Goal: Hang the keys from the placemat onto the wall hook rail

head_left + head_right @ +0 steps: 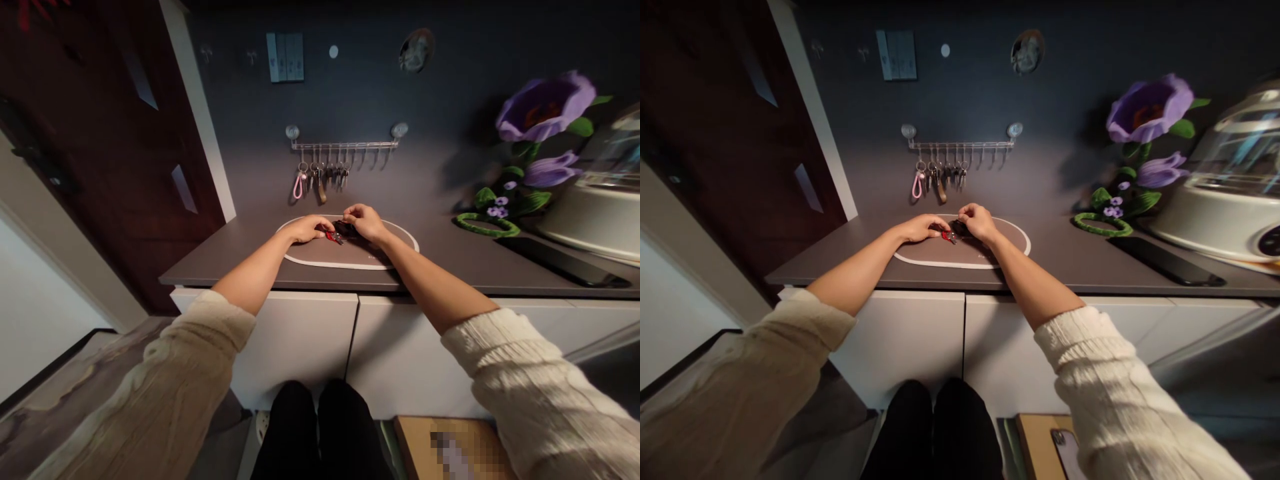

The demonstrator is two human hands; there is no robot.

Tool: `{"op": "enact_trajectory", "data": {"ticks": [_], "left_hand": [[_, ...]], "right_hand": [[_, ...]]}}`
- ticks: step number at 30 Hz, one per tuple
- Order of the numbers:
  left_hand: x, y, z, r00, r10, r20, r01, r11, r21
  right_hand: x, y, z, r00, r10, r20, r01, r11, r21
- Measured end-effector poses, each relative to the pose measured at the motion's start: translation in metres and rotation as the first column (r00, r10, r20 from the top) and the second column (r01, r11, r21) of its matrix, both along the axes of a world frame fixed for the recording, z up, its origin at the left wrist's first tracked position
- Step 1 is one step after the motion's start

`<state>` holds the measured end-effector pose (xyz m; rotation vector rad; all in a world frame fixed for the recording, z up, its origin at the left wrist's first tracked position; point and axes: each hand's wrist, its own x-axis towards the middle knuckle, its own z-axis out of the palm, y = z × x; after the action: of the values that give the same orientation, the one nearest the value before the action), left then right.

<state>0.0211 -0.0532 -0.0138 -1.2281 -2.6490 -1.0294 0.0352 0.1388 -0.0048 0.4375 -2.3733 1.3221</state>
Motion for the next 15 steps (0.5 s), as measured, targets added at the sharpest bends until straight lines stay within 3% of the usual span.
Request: {"op": "enact_trajectory", "data": {"ticks": [3,6,15], "left_hand": [[0.001,0.0007,0.0016,0.999,0.004,-0.037,-0.005,0.999,-0.033],[0.0016,0.0021,0.0028,0.995,0.023,-0.101,-0.029,0.998,-0.054],[-0.0027,0.003,0.0,0.971,0.067,-0.23,-0.096,0.989,-0.116]], "right_hand": [[0.0013,0.0006,-0.0026,0.998,-0.012,-0.059,0.024,0.978,0.206],[0.0006,-0.0005,-0.0031,0.996,-0.011,-0.083,0.038,0.945,0.326],[0.0001,-0.0032,-0.0042,0.996,-0.01,-0.088,0.039,0.942,0.332]]}}
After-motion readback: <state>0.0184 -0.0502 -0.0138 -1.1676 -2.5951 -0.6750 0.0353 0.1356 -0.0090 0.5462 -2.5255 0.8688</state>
